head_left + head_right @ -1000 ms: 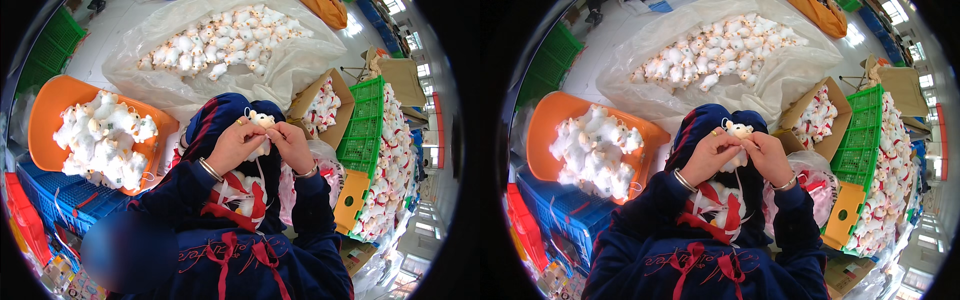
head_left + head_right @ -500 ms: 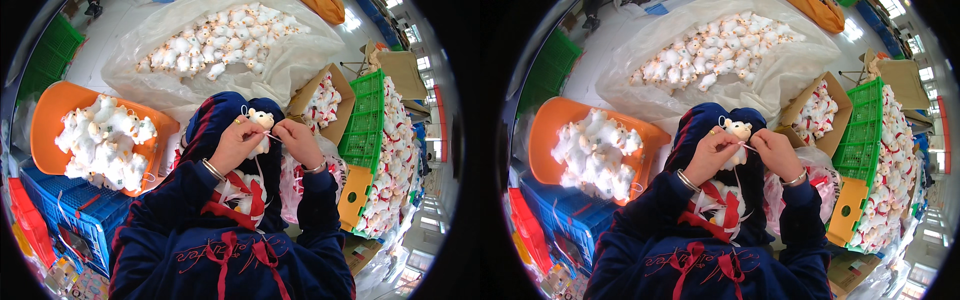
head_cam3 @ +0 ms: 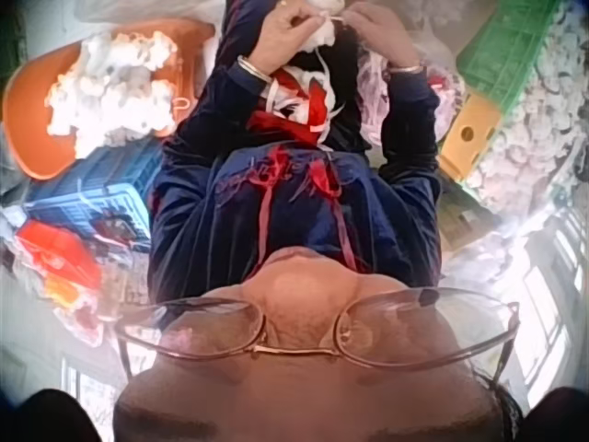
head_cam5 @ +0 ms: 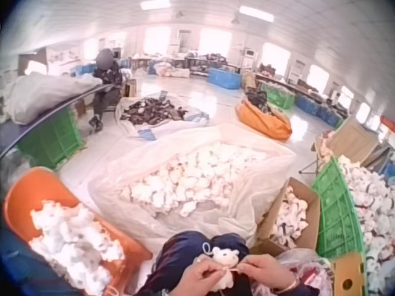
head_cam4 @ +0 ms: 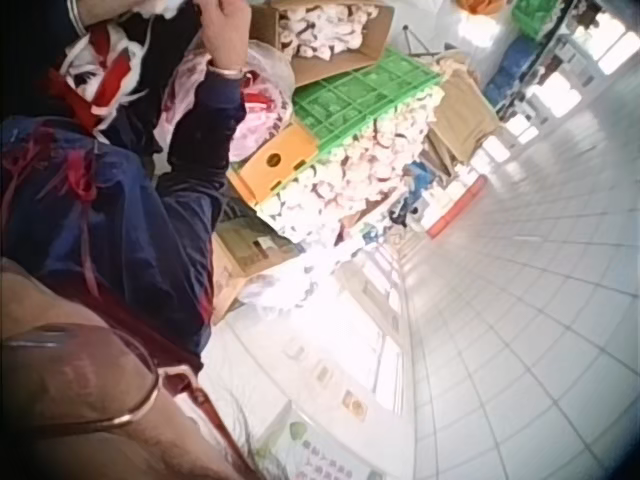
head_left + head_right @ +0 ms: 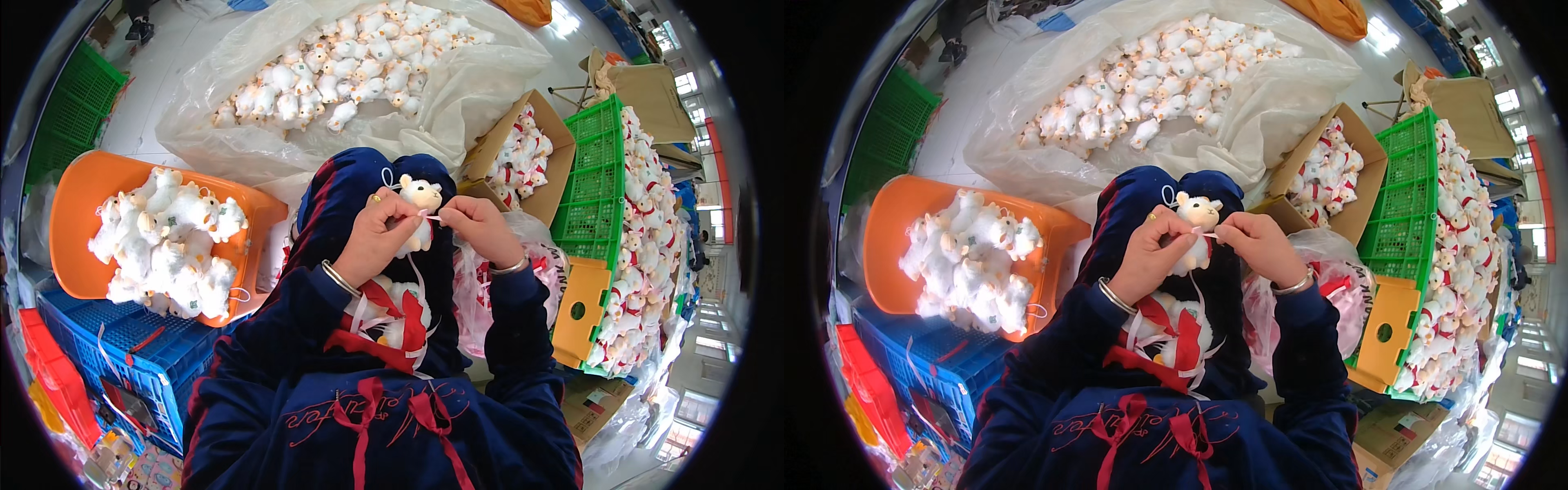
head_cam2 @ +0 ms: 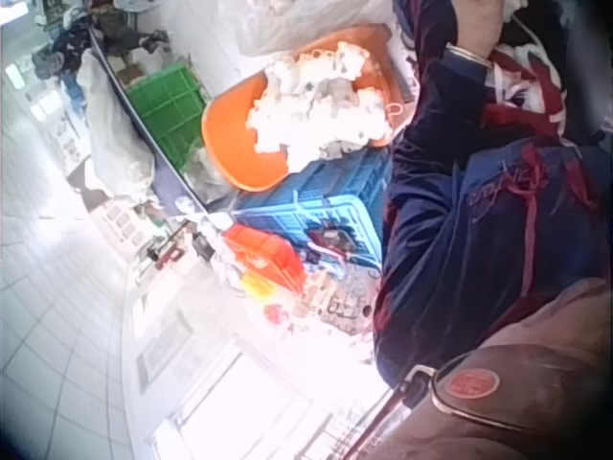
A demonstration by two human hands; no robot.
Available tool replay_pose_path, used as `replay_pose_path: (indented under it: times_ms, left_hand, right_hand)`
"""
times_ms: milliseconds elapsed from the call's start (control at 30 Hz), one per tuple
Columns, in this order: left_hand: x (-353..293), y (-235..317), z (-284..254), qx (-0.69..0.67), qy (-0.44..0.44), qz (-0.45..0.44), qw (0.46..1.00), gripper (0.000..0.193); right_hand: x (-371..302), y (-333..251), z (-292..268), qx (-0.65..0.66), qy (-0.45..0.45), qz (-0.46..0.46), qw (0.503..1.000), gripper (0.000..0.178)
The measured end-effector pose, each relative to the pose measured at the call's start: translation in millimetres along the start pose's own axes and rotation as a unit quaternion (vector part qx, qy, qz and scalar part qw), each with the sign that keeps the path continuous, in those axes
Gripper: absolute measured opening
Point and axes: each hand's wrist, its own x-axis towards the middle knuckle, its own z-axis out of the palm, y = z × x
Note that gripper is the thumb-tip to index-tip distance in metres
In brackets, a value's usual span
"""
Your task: The person sits on the floor and ties red ribbons around the necks of small white plush toys. They pick up each toy, wrap the ribbon, and tie a knot, then place the finished toy into a nearby green crate.
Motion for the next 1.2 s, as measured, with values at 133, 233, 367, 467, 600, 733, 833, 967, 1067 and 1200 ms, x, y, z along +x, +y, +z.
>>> replay_pose_path:
  times_ms: [133,233,367,467,600,733,833,967,1067,1200]
  left_hand:
    - [1.1,2.0,-0.2,0.021,0.003,-0.004,1.000,0.005]
    - [0.7,4.8,1.2,0.014,0.002,-0.021,1.000,0.004]
    - [-4.3,10.1,6.0,0.029,0.023,-0.023,0.999,0.003]
    - [-4.4,7.1,4.4,0.045,0.037,-0.001,0.998,0.003]
    - [-4.6,3.4,4.7,0.020,0.034,-0.011,0.999,0.003]
    - [-2.2,3.4,4.1,-0.022,0.025,-0.037,0.999,0.005]
    - [-1.6,2.3,2.6,-0.031,0.017,-0.038,0.999,0.006]
    - [0.2,-0.5,-1.5,-0.024,-0.003,-0.025,0.999,0.009]
    - [2.2,5.8,-3.5,-0.015,-0.010,-0.042,0.999,0.008]
    - [8.1,3.3,-10.3,0.000,-0.058,-0.014,0.998,0.009]
  right_hand:
    - [-2.8,-6.9,1.7,0.143,-0.064,0.018,0.987,0.019]
    - [-3.5,-9.5,6.1,0.156,-0.043,0.026,0.986,0.018]
    - [-7.5,-32.3,17.2,0.126,-0.015,0.066,0.990,0.019]
    - [-1.7,-26.3,22.8,0.197,-0.019,0.071,0.978,0.020]
    - [-7.1,-26.7,21.8,0.187,-0.003,0.084,0.979,0.014]
    - [-8.8,-15.3,22.1,0.226,0.008,0.040,0.973,0.023]
    - [-9.5,-16.8,30.2,0.216,0.038,-0.003,0.976,0.027]
    - [-8.1,-12.8,35.3,0.129,0.080,-0.035,0.988,0.021]
    - [-7.3,-14.0,33.7,0.063,0.116,-0.036,0.991,0.015]
    - [-6.9,-18.2,35.7,0.065,0.155,-0.044,0.985,0.012]
